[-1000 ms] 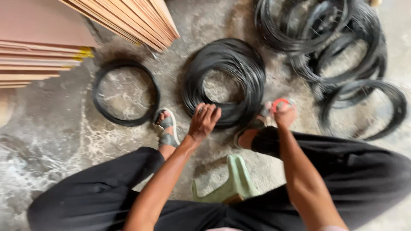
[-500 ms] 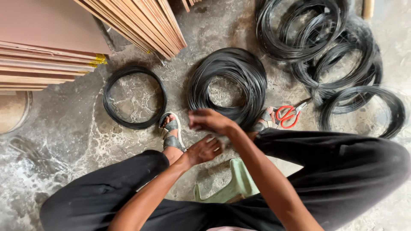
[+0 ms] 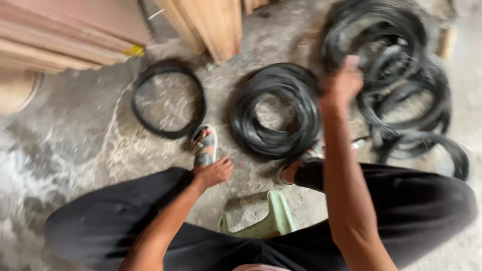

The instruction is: The person sits on a stool and handles coils of black wire. They use red-handled shears to cut a length of wire from a coil and then tie the end of the cut wire to secure the coil.

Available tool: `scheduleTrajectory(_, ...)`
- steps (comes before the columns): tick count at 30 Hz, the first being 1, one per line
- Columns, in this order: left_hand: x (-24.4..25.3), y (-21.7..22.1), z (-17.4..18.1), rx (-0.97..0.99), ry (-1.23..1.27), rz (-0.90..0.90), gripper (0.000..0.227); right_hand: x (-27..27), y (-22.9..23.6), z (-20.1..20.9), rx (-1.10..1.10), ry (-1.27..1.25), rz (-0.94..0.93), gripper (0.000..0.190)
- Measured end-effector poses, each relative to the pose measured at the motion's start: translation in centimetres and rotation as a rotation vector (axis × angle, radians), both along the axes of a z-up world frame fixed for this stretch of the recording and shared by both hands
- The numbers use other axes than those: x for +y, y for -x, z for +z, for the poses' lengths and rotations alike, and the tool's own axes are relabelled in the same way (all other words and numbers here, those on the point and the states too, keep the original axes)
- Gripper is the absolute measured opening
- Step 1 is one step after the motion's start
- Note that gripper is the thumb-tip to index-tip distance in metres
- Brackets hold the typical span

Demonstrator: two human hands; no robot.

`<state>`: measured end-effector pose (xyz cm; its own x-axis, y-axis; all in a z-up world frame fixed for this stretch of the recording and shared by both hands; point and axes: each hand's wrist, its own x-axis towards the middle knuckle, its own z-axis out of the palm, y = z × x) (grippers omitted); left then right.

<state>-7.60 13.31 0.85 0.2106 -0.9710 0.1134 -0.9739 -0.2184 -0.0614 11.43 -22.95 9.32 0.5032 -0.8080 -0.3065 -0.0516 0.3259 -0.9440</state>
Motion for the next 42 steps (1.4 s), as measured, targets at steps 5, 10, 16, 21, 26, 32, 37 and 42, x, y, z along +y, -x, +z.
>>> scheduleTrajectory(5, 1.6, -0.6, -6.4, -0.039, -0.225, 0.133, 0.015, -3.4, 1.6, 4.0, -0.016, -0.151, -0.093, 0.029)
scheduleTrajectory(10, 2.6, -6.0, -2.3, -0.074, -0.929, 0.154, 0.038, -5.9, 4.0, 2.0, 0.025, -0.364, -0.026, 0.037)
scheduleTrajectory(16, 3.3, -9.0, 2.9, 0.034, -1.169, 0.275, 0.037, -0.2, 8.8, 3.1, 0.278, -0.316, 0.091, 0.024)
scheduleTrajectory(21, 2.5, -9.3, 1.4, 0.524, -0.063, 1.15, 0.079, 2.5, 11.4, -0.5, 0.183, -0.512, 0.589, 0.028)
scheduleTrajectory(26, -1.6, -9.4, -2.6, 1.866, 0.913, 1.14, 0.083, 6.4, 13.2, -0.1, 0.274, -0.372, 0.742, 0.029)
scheduleTrajectory(32, -7.2, -4.4, -5.9, 1.902, 0.501, 1.647, 0.078, 9.0, 14.2, 2.5, 0.265, -0.46, 0.934, 0.03)
scheduleTrajectory(37, -10.0, -2.7, -7.7, 2.225, 0.739, 1.567, 0.09, 8.1, 16.1, 3.0, 0.147, -0.604, 0.997, 0.034)
scheduleTrajectory(42, -9.7, -2.9, 4.7, 1.681, 0.426, 1.099, 0.046, 6.1, 16.5, 2.8, -0.013, -0.597, 0.941, 0.038)
